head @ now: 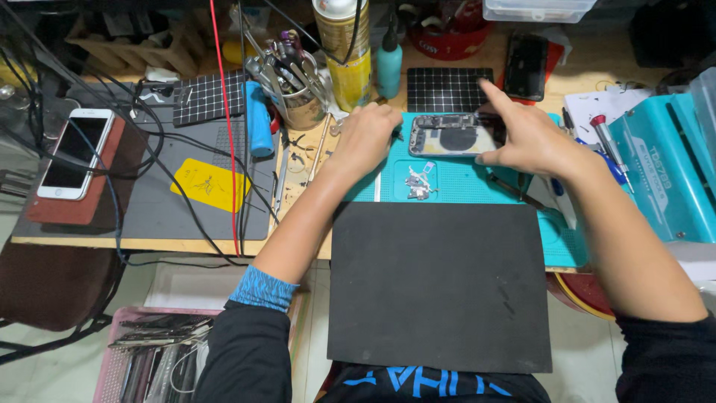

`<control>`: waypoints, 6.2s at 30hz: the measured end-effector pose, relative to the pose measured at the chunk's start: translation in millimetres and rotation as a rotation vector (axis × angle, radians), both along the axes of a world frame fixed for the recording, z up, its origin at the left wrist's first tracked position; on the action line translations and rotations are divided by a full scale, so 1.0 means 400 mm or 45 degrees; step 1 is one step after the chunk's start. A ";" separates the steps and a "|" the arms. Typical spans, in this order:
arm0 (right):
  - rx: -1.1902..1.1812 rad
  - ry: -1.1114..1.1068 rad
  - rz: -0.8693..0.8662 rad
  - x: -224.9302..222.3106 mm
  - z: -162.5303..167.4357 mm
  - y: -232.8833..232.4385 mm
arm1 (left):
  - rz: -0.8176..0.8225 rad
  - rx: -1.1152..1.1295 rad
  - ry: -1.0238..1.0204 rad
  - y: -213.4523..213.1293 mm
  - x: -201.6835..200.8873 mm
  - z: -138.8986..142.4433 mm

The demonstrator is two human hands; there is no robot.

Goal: The person disassembles a smartphone, using tweezers to remove small internal components from the chassis and unscrew parts. They then reassemble the phone, attach the screen, and press the power button to test the device.

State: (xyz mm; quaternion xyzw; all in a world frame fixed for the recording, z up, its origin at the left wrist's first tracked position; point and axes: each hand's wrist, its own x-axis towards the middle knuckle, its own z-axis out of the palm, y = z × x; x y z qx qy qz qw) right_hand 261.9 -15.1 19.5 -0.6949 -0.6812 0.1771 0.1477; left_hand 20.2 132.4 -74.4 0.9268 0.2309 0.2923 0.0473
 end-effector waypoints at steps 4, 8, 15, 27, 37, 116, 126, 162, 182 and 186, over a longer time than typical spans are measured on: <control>-0.151 -0.017 -0.074 -0.003 -0.018 0.030 | -0.004 -0.041 -0.064 0.012 -0.020 0.035; -0.041 0.021 0.024 -0.010 -0.042 0.049 | -0.034 -0.201 -0.218 0.016 -0.056 0.087; 0.321 -0.017 0.286 -0.030 -0.037 0.053 | -0.130 -0.311 -0.548 0.013 -0.065 0.151; 0.293 1.251 -0.068 -0.125 -0.038 0.022 | -0.427 -1.351 -1.117 -0.079 0.005 0.139; 0.292 1.338 -0.088 -0.132 -0.015 -0.030 | -0.579 -1.574 -1.149 -0.146 0.001 0.125; 0.593 1.148 -0.252 0.038 -0.046 -0.001 | -0.195 -0.837 -0.584 -0.102 0.106 0.060; 0.296 0.486 -0.063 0.118 -0.082 0.098 | -0.148 -0.360 -0.127 -0.070 0.094 0.048; 0.180 0.006 0.349 -0.177 -0.089 -0.028 | -0.100 -0.727 0.071 -0.235 -0.114 0.091; 0.134 0.062 0.300 -0.173 -0.086 -0.011 | -0.306 -0.846 0.021 -0.275 -0.122 0.099; 0.173 0.048 0.343 -0.177 -0.091 -0.015 | -0.285 -0.894 0.045 -0.287 -0.127 0.100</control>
